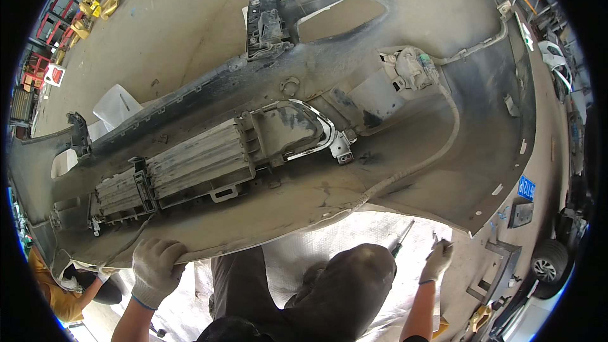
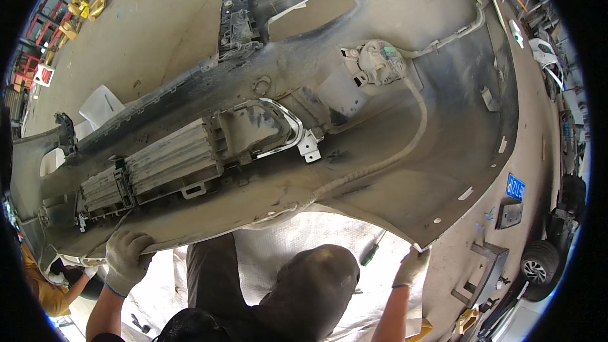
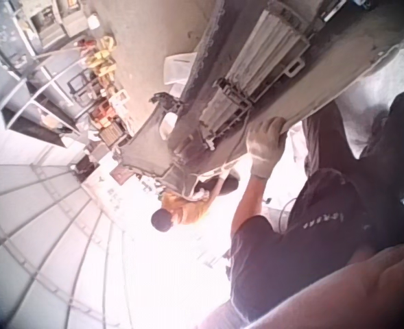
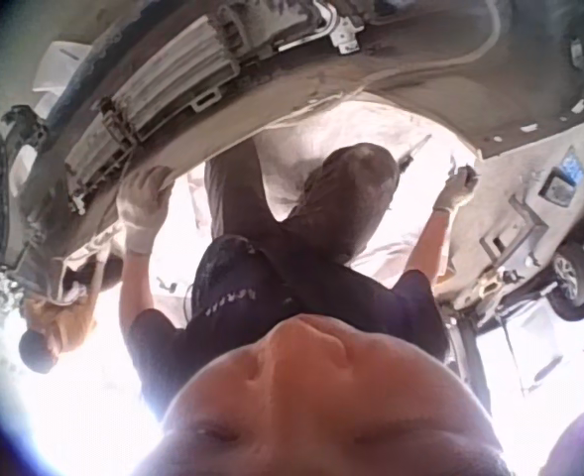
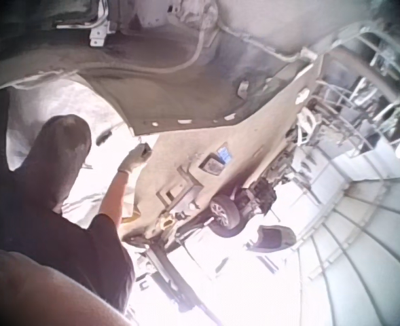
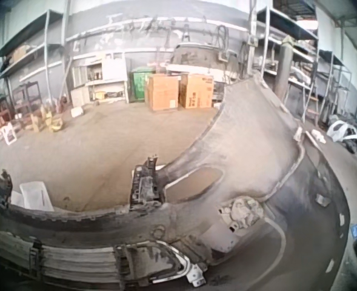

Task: The person aligns and secures a metal bracket onto a large plastic car bumper using a screwdriver. They repeatedly reposition the bumper and insert screws to fasten the bracket in place.

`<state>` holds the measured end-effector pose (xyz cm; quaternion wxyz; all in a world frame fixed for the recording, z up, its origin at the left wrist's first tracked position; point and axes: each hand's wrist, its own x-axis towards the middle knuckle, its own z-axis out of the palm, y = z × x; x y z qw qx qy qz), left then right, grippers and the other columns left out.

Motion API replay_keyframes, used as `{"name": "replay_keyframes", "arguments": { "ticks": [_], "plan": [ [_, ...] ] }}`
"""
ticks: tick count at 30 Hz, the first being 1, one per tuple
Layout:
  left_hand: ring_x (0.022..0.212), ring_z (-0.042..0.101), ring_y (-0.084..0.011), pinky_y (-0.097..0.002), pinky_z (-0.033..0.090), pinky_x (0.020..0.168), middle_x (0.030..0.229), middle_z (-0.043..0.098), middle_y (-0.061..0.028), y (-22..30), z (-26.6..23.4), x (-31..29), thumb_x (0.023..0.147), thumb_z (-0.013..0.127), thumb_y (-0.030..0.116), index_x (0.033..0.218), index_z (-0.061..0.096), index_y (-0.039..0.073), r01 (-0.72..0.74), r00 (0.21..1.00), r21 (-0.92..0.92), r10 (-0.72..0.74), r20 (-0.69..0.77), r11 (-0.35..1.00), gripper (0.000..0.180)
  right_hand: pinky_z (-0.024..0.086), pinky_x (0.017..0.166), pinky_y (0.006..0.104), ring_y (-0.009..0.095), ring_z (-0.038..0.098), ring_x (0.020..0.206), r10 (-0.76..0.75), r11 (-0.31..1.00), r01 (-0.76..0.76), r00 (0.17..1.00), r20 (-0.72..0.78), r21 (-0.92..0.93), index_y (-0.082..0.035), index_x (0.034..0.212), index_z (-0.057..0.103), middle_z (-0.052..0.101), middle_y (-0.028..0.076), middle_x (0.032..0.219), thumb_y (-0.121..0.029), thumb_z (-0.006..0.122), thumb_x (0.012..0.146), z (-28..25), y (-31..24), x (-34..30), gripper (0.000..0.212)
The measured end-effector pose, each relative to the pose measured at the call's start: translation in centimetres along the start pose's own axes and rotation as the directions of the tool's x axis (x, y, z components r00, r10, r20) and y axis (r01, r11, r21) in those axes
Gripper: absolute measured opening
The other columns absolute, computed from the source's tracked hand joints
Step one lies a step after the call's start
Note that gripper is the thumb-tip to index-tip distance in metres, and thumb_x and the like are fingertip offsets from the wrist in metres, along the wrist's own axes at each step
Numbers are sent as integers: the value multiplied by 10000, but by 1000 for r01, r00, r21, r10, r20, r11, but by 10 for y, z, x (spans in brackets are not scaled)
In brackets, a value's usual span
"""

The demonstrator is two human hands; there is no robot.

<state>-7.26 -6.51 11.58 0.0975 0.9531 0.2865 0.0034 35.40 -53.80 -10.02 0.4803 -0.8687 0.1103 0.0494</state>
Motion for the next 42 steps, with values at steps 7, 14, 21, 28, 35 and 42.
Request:
{"name": "replay_keyframes", "arguments": {
  "ticks": [7,14,21,28,35,42],
  "plan": [
    [765,668,-302,-443,507,692,864,704,-60,-4,-3,1,727,778,144,896,696,112,-21,1000,-22,21,-5,1000,191,266,476,220,38,358,546,-375,886,406,911,-170,225,-13,1137,660,572,-2,774,-65,545,1006,-2,-211,10,182],
    [823,676,-313,-448,526,742,883,712,-74,-3,-3,-9,739,781,158,899,708,98,44,998,-6,-44,37,999,187,266,504,187,19,370,573,-701,608,717,687,-194,342,27,1260,640,692,85,975,21,520,1004,23,-351,-39,282],
    [842,675,-309,-441,535,767,917,721,-72,-3,-1,-10,755,768,165,927,720,100,19,999,-14,-18,46,1000,189,448,693,208,69,536,749,-781,606,783,550,296,142,39,1160,677,689,48,1028,11,587,969,48,-437,-67,213],
    [885,703,-353,-475,561,831,899,718,-125,-28,-44,42,889,687,545,1058,747,111,-18,770,-113,86,632,993,469,518,774,270,122,639,813,-716,412,907,265,646,85,1,1051,696,693,94,897,6,637,918,139,-495,-86,146],
    [1063,618,-354,-474,480,897,1141,653,-150,-77,71,239,836,753,263,1166,635,52,-217,975,-127,209,-72,968,410,526,836,513,428,679,932,-384,-4,991,118,916,-130,-58,1053,641,710,224,959,-270,616,963,287,-485,-90,232],
    [1090,622,-317,-462,475,911,1125,658,-137,-136,133,222,878,693,363,1158,647,51,305,950,-185,-313,-15,934,421,518,845,550,472,672,938,-282,73,981,192,940,-179,-21,1000,616,699,271,918,-238,569,957,411,-399,-81,226]
  ]
}}
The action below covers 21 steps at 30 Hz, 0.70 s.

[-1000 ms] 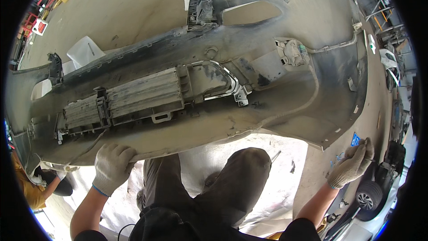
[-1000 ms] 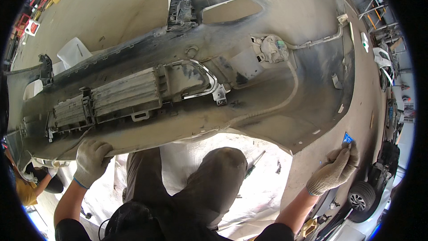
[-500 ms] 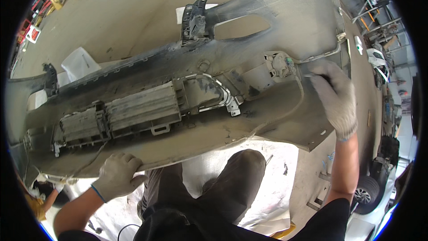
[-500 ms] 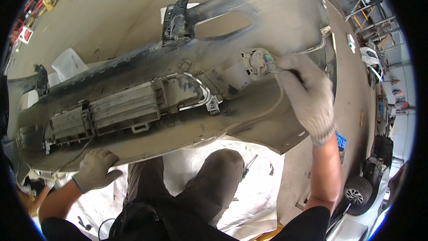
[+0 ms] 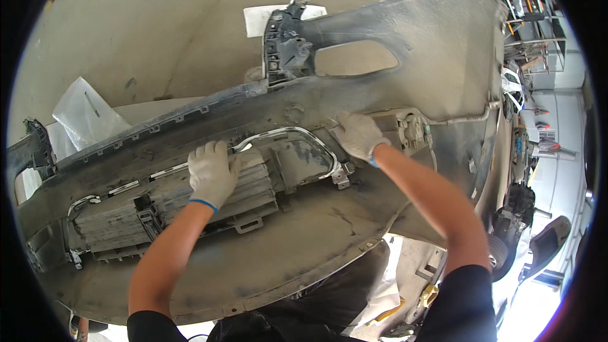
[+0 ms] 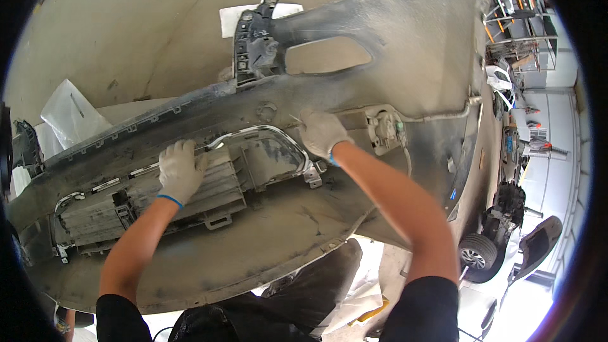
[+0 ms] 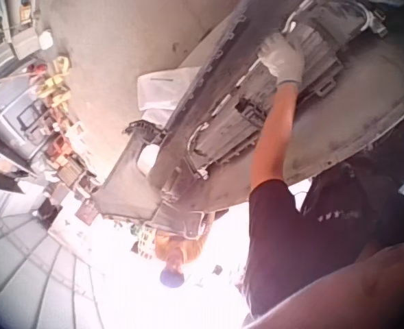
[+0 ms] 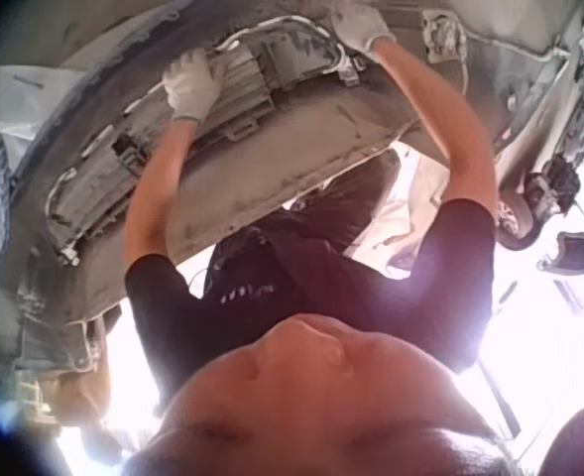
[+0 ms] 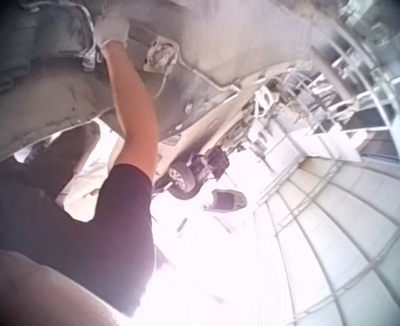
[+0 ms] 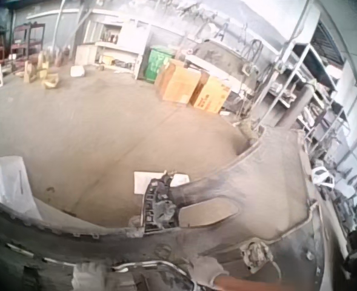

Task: The person aligns and secures a metal bracket onto a large plastic car bumper using a screwdriver. They repeatedly reposition the bumper and insert screws to fasten the bracket in place.

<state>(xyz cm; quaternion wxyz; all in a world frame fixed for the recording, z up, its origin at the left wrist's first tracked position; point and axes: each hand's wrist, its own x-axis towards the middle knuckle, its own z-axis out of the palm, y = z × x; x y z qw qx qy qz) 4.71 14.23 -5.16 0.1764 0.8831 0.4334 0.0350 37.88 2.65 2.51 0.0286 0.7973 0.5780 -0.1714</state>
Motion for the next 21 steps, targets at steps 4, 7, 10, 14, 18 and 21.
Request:
{"name": "replay_keyframes", "arguments": {
  "ticks": [4,7,10,14,18,21],
  "plan": [
    [921,669,-323,-450,501,848,966,703,-137,-6,11,-8,902,656,403,926,716,45,23,982,13,-25,187,1000,364,543,802,521,425,687,871,154,988,-153,988,26,-22,-27,1002,573,697,236,920,-226,576,952,86,-13,25,205],
    [844,670,-329,-449,517,800,886,696,-133,-6,24,-9,903,645,412,813,723,53,12,998,-37,-10,54,999,378,544,778,498,389,687,861,225,972,-230,969,-98,-39,-53,970,547,692,198,906,-217,602,936,127,-13,24,176],
    [837,664,-334,-453,521,785,888,693,-139,-9,28,-8,902,645,397,822,726,55,-12,998,-43,14,62,999,360,538,790,492,378,676,877,214,976,-217,959,-183,6,-47,980,551,696,184,938,-201,608,920,151,-14,27,175],
    [820,654,-338,-462,519,771,882,690,-138,-9,26,-6,907,641,376,848,729,61,-56,997,-26,57,47,998,332,535,803,486,378,668,888,133,988,-146,970,-202,-50,-44,1030,579,698,162,955,-186,612,903,163,-14,41,193],
    [812,652,-337,-467,520,753,874,687,-129,-5,25,-3,908,639,364,863,722,71,-23,995,-17,25,98,1000,308,536,806,482,383,671,893,66,997,-71,987,-147,-35,-41,1071,598,696,175,931,-180,605,902,169,-16,55,219],
    [786,650,-337,-468,521,726,853,681,-123,-5,26,-4,905,644,358,857,714,76,-25,996,7,24,91,1000,294,535,815,482,390,674,903,120,993,-118,987,-105,24,-36,1075,596,697,192,925,-184,597,911,169,-19,60,220]
  ]
}}
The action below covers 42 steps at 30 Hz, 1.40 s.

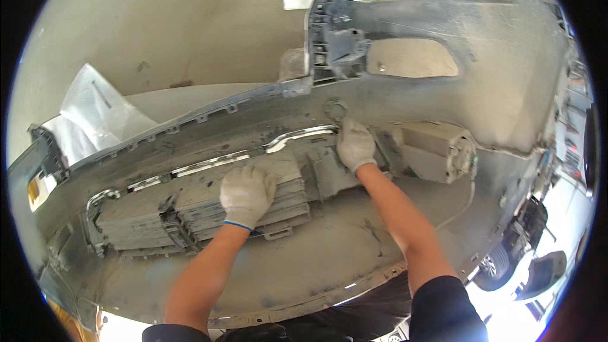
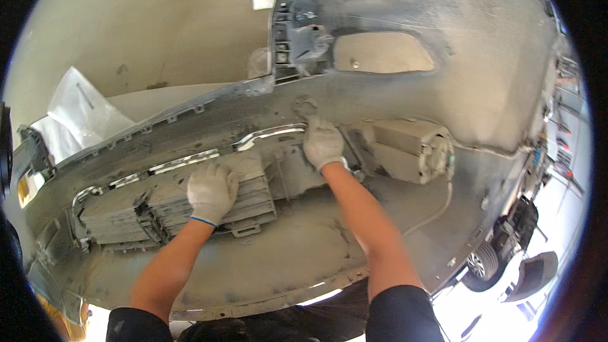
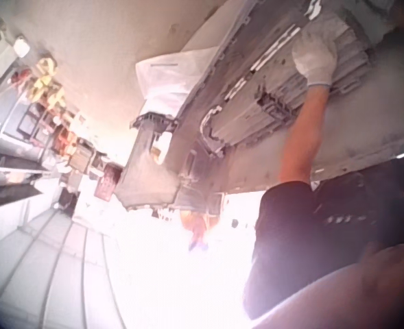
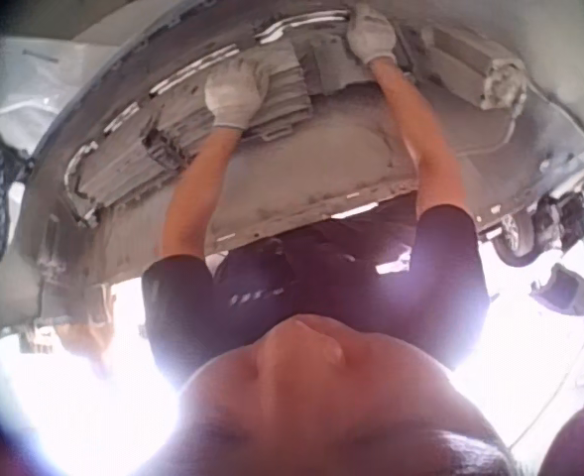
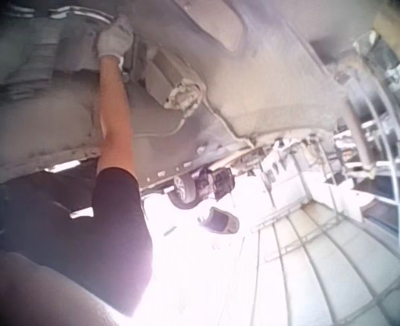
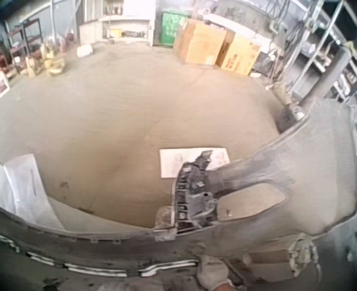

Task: The person aligns and secures a metal bracket onto a large plastic car bumper using a screwdriver. They repeatedly reposition the bumper and insert screws to fasten the bracket in place.

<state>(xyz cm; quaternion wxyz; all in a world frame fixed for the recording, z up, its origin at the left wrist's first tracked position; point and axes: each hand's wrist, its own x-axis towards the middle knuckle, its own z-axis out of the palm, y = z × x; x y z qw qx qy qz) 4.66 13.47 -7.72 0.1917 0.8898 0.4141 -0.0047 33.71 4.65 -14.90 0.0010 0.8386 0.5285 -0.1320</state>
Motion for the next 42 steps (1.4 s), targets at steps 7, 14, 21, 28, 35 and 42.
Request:
{"name": "replay_keyframes", "arguments": {
  "ticks": [7,14,21,28,35,42],
  "plan": [
    [798,648,-346,-489,505,748,844,682,-128,-4,-7,-2,917,623,340,877,718,85,57,998,-80,-59,-14,995,275,528,833,495,401,677,928,63,998,-64,997,39,24,-21,1071,578,700,222,968,-196,579,937,0,0,1,220],
    [978,687,-371,-492,547,880,1025,731,-167,-51,-42,-4,923,565,331,1040,759,87,292,920,-62,-263,292,954,333,527,864,492,406,671,956,48,999,-50,995,90,17,-30,1097,597,698,213,1007,-179,589,920,-12,-4,2,231],
    [1019,677,-416,-524,532,915,1071,712,-236,-80,17,40,880,572,251,1098,699,41,395,838,-150,-288,463,906,328,553,844,492,394,696,971,-412,810,276,895,168,517,-56,1052,621,723,196,969,-167,615,905,-15,-72,57,184],
    [1031,673,-418,-511,531,903,1076,713,-229,-103,46,70,889,632,275,1074,703,59,174,877,-123,-97,470,977,293,528,925,501,410,683,1043,-490,871,393,650,580,295,-2,1147,625,720,237,1048,-244,628,913,25,-133,89,336],
    [984,683,-385,-460,530,875,1013,726,-193,-92,47,70,897,655,275,1022,732,76,464,823,-403,-216,526,789,247,543,938,472,377,685,1077,-528,813,551,557,640,191,-24,1164,635,718,196,1129,-246,675,878,33,-150,81,365],
    [1023,680,-386,-472,535,900,1046,728,-197,-98,50,74,873,628,229,997,744,75,397,829,-402,-135,543,825,229,534,959,470,358,668,1127,-511,841,485,566,647,240,-40,1146,657,715,190,1151,-269,703,860,34,-151,85,370]
  ]
}}
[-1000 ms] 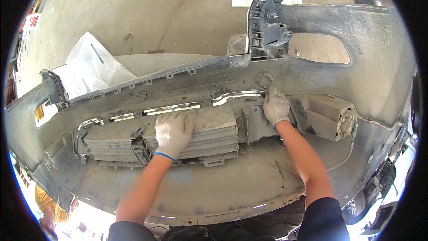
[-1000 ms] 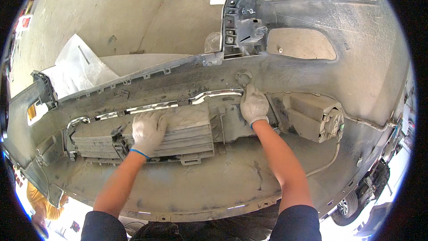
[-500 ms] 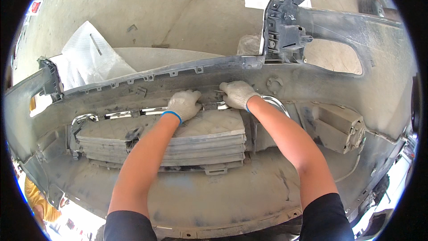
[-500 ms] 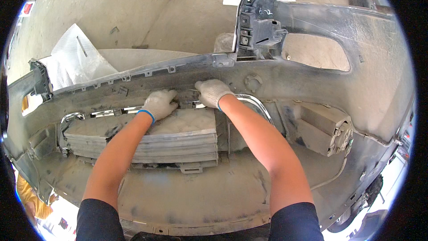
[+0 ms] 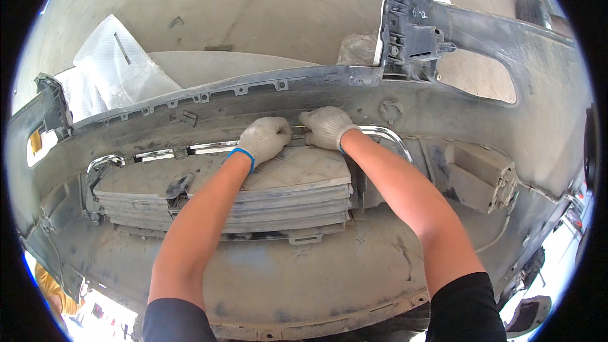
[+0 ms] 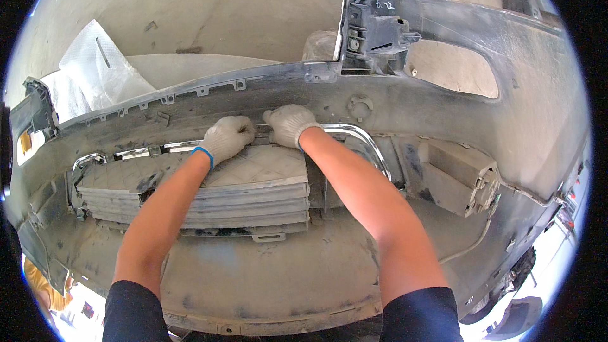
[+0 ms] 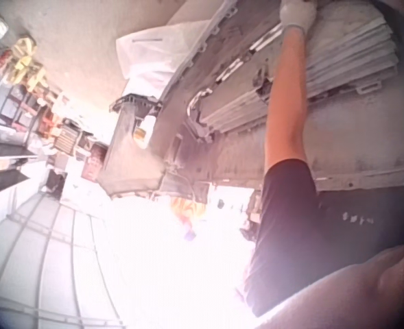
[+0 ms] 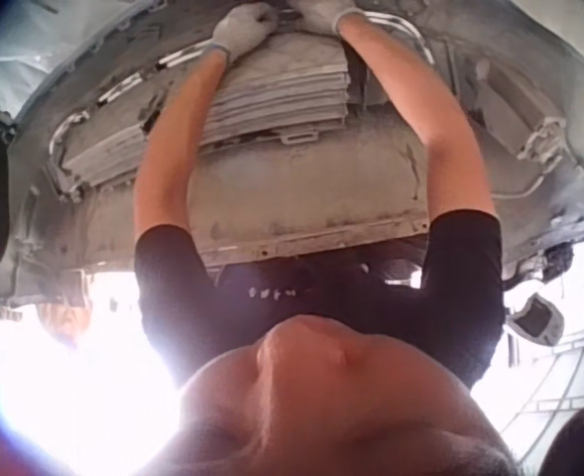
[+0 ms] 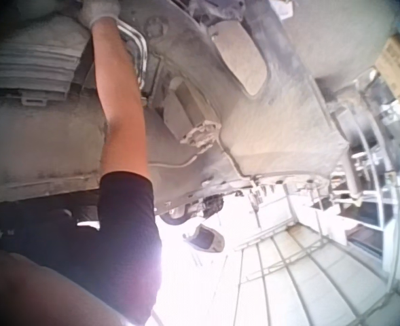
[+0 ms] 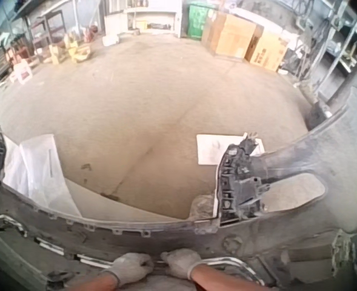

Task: The person aligns and secures a metal bracket onto a large plastic car bumper using a screwdriver. They repeatedly reposition the bumper and insert screws to fasten the bracket in place.

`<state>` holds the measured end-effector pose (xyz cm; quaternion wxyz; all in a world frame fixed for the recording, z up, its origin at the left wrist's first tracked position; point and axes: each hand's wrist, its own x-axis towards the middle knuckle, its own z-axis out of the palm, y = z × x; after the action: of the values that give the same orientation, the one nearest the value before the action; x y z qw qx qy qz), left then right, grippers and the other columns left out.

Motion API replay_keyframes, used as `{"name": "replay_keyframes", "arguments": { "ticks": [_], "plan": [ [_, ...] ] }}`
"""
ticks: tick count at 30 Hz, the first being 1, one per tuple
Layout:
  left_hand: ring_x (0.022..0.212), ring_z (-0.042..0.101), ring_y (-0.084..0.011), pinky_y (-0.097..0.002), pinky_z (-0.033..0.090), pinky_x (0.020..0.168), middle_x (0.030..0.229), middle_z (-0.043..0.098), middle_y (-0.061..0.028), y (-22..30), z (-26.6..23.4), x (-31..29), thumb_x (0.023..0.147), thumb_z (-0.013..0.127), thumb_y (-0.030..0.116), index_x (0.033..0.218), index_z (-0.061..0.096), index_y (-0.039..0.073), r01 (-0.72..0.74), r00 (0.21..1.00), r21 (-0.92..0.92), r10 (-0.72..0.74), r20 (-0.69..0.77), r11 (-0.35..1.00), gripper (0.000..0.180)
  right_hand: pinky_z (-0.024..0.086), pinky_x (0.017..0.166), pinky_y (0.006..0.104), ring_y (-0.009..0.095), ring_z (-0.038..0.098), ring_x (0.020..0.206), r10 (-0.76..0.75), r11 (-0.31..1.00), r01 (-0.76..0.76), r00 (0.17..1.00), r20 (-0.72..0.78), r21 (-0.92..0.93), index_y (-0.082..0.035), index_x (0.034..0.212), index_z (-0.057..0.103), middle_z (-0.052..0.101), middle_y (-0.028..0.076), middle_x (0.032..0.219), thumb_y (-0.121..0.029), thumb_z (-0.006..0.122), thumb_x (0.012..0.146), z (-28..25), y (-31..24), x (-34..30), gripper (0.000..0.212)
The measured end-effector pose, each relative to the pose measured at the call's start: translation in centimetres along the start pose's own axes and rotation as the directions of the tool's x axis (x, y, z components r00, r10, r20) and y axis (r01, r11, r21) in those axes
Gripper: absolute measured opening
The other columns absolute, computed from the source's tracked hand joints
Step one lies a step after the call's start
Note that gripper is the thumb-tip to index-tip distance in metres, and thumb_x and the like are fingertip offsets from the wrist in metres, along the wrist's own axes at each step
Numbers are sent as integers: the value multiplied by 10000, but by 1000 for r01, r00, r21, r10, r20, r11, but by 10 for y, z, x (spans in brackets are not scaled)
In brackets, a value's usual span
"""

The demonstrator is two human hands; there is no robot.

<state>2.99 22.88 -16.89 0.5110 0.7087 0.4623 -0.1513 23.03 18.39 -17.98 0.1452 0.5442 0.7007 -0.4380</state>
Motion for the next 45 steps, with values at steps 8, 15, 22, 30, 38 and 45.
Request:
{"name": "replay_keyframes", "arguments": {
  "ticks": [8,15,22,30,38,45],
  "plan": [
    [1053,672,-402,-485,534,916,1092,722,-199,8,10,1,893,597,195,1023,720,73,46,999,124,-42,-32,991,216,521,976,472,384,656,1135,-9,999,9,1000,9,40,-40,1149,693,709,206,1163,-287,708,854,-6,4,4,385],
    [1068,667,-412,-502,530,921,1108,714,-213,9,16,2,922,596,213,1067,679,59,66,997,209,-58,-44,976,227,527,915,502,424,689,1011,-60,976,41,995,79,214,-5,1047,729,718,262,1046,-335,648,849,-19,23,-4,393],
    [1070,659,-426,-521,522,925,1119,698,-219,-2,21,3,932,607,228,1052,663,54,24,997,254,-5,-73,967,219,550,932,485,402,699,1054,69,996,-74,991,116,43,-46,1072,775,734,228,1097,-345,682,833,-10,-1,-2,394],
    [1020,641,-422,-525,505,875,1047,688,-205,-14,15,5,884,675,240,1025,650,77,-23,998,123,30,-63,992,217,557,927,471,390,704,1064,258,963,-266,955,148,38,-39,1059,781,733,227,1109,-259,642,818,0,-12,9,355],
    [1140,634,-411,-472,508,981,1179,678,-210,12,-15,-18,876,681,314,1237,652,97,46,997,218,-31,-71,975,423,561,939,463,378,699,1113,353,929,-367,913,205,35,-52,1101,775,721,222,1176,-202,615,815,-7,-15,12,361],
    [1011,682,-404,-471,537,882,1013,730,-208,-101,-178,-111,868,669,348,1018,731,81,344,938,439,-327,-117,830,312,552,953,467,385,686,1132,344,936,-352,923,175,17,-46,1111,772,714,226,1182,-217,621,822,-13,-22,6,367]
  ]
}}
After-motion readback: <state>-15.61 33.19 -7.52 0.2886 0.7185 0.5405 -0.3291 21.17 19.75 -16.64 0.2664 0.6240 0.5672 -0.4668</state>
